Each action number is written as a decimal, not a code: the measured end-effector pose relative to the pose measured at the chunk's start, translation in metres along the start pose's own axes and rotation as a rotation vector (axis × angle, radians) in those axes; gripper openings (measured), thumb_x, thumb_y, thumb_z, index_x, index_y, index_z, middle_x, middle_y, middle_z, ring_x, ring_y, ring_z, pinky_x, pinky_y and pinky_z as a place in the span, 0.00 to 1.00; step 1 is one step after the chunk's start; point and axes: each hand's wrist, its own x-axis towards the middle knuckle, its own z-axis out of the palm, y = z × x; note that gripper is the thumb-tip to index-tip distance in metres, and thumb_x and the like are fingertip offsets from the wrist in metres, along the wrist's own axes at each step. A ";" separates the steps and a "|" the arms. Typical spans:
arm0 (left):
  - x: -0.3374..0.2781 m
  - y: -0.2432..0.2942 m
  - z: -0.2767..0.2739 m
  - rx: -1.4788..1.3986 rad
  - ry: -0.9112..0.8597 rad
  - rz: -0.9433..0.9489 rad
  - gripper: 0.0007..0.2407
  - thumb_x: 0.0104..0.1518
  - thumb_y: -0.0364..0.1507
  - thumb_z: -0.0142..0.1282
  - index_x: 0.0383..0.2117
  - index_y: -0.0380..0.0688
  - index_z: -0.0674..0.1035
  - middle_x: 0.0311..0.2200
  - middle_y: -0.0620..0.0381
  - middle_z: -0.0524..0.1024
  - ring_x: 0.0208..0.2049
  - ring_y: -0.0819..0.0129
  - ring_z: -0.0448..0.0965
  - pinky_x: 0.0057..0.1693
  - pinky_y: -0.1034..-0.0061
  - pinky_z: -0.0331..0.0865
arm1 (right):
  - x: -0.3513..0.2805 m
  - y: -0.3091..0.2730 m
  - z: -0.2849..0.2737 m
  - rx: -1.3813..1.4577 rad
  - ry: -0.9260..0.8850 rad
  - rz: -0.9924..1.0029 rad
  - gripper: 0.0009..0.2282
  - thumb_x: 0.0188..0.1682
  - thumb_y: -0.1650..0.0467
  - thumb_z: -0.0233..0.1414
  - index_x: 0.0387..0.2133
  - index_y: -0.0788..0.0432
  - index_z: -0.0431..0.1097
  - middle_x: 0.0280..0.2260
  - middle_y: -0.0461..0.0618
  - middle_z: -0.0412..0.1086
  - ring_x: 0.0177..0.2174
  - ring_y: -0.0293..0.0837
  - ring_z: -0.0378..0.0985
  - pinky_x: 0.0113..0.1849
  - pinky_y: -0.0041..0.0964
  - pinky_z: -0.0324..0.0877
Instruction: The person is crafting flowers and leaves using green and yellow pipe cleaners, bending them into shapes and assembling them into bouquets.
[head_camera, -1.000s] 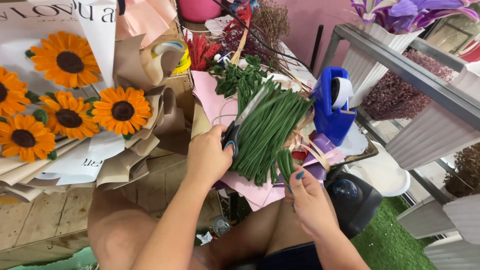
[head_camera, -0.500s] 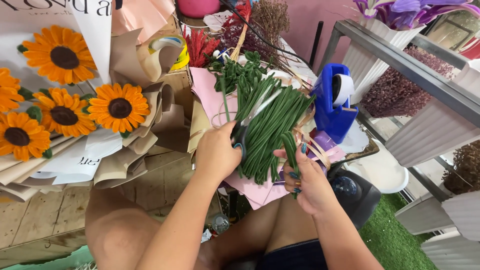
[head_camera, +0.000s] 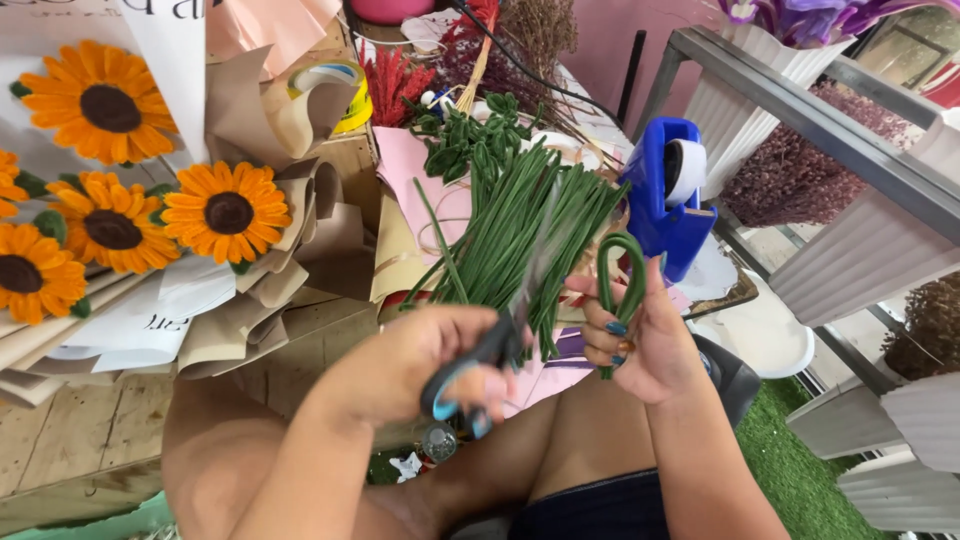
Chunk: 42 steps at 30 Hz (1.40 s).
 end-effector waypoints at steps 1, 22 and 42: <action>-0.006 -0.003 0.005 -0.122 -0.230 -0.166 0.16 0.52 0.29 0.64 0.44 0.33 0.76 0.35 0.45 0.84 0.32 0.63 0.86 0.36 0.75 0.80 | -0.002 -0.005 -0.004 0.066 -0.047 0.026 0.36 0.53 0.44 0.39 0.52 0.66 0.67 0.21 0.39 0.53 0.15 0.30 0.50 0.18 0.24 0.48; 0.015 -0.042 0.041 -0.679 -0.347 -0.030 0.25 0.50 0.26 0.56 0.58 0.38 0.69 0.53 0.28 0.74 0.57 0.29 0.74 0.63 0.48 0.70 | -0.038 -0.007 0.045 -0.928 -0.045 -0.375 0.21 0.58 0.52 0.39 0.24 0.53 0.64 0.20 0.36 0.59 0.21 0.31 0.57 0.24 0.26 0.56; 0.017 -0.041 0.089 -0.467 -0.106 -0.199 0.24 0.48 0.25 0.66 0.54 0.36 0.73 0.42 0.38 0.82 0.39 0.51 0.86 0.44 0.66 0.79 | -0.063 -0.028 0.016 -0.992 -0.046 -0.324 0.23 0.58 0.54 0.41 0.22 0.57 0.69 0.21 0.38 0.61 0.21 0.33 0.55 0.26 0.27 0.54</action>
